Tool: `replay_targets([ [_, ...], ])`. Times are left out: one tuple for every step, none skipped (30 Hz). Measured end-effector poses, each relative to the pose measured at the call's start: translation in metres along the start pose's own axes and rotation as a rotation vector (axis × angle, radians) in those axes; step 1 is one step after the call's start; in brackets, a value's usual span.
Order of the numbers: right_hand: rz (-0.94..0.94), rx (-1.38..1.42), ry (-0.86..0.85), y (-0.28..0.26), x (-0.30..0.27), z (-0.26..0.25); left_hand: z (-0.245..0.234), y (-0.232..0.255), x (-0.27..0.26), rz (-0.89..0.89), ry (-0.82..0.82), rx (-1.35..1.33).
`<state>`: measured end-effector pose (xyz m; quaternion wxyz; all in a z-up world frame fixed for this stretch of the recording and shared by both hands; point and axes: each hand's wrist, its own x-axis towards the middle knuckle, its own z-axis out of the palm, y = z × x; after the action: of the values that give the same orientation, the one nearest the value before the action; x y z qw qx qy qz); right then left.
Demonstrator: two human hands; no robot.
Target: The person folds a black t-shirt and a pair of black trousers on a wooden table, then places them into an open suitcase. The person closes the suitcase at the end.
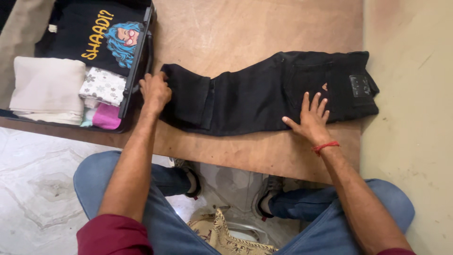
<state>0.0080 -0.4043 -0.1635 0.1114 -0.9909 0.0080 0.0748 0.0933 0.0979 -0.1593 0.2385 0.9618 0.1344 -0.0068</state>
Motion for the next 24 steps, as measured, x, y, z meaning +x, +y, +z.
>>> replay_targets([
  [0.000, -0.017, -0.003, -0.001, 0.001, 0.000, -0.003, 0.001, -0.002, -0.002, -0.016, -0.018],
  [0.005, -0.035, -0.005, -0.001, 0.000, -0.001, -0.003, 0.004, -0.003, 0.000, -0.034, -0.037],
  [-0.003, -0.039, -0.004, -0.001, 0.000, -0.002, -0.004, 0.006, -0.004, -0.056, -0.073, -0.069],
  [-0.010, -0.047, -0.003, -0.001, -0.002, -0.003, -0.003, 0.008, -0.004, -0.111, -0.112, -0.105],
  [-0.017, -0.054, -0.001, -0.001, -0.003, -0.005, -0.002, 0.011, -0.004, -0.167, -0.151, -0.141],
  [-0.016, -0.062, 0.000, -0.002, -0.004, -0.007, -0.002, 0.012, -0.004, -0.175, -0.103, -0.094],
  [-0.015, -0.070, 0.001, -0.003, -0.004, -0.009, -0.002, 0.014, -0.003, -0.182, -0.054, -0.047],
  [-0.011, -0.077, 0.004, -0.005, -0.005, -0.012, -0.002, 0.015, -0.001, -0.186, -0.006, 0.000],
  [-0.016, -0.092, 0.006, -0.006, -0.005, -0.014, -0.004, 0.015, 0.000, -0.167, 0.015, 0.013],
  [-0.018, -0.107, 0.008, -0.007, -0.006, -0.016, -0.005, 0.014, 0.000, -0.146, 0.036, 0.025],
  [-0.021, -0.122, 0.009, -0.008, -0.006, -0.018, -0.007, 0.014, 0.002, -0.126, 0.056, 0.037],
  [-0.023, -0.122, 0.011, -0.009, -0.007, -0.020, -0.011, 0.013, 0.002, -0.170, 0.015, 0.011],
  [-0.025, -0.121, 0.013, -0.009, -0.008, -0.022, -0.017, 0.011, 0.003, -0.215, -0.026, -0.015],
  [-0.029, -0.119, 0.014, -0.011, -0.008, -0.024, -0.025, 0.008, 0.004, -0.260, -0.065, -0.041],
  [-0.024, -0.128, 0.011, -0.012, -0.009, -0.026, -0.033, 0.006, 0.003, -0.218, 0.008, -0.100],
  [-0.022, -0.135, 0.009, -0.014, -0.009, -0.028, -0.045, 0.001, 0.004, -0.176, 0.083, -0.156],
  [-0.019, -0.141, 0.007, -0.015, -0.009, -0.031, -0.056, -0.002, 0.005, -0.134, 0.159, -0.212],
  [-0.026, -0.161, 0.033, -0.016, -0.010, -0.032, -0.067, -0.011, 0.003, -0.106, 0.110, -0.333],
  [-0.031, -0.180, 0.060, -0.017, -0.010, -0.034, -0.082, -0.025, -0.001, -0.077, 0.059, -0.453],
  [-0.038, -0.201, 0.083, -0.017, -0.012, -0.034, -0.097, -0.041, -0.006, -0.081, 0.060, -0.434],
  [-0.042, -0.206, 0.101, -0.018, -0.013, -0.034, -0.107, -0.054, -0.008, -0.085, 0.061, -0.414],
  [-0.048, -0.212, 0.119, -0.020, -0.014, -0.035, -0.114, -0.064, -0.007, -0.113, 0.139, -0.457],
  [-0.054, -0.218, 0.137, -0.022, -0.014, -0.035, -0.119, -0.074, -0.006, -0.140, 0.218, -0.499],
  [-0.084, -0.214, 0.150, -0.027, -0.013, -0.035, -0.122, -0.081, -0.005, -0.159, 0.294, -0.399],
])
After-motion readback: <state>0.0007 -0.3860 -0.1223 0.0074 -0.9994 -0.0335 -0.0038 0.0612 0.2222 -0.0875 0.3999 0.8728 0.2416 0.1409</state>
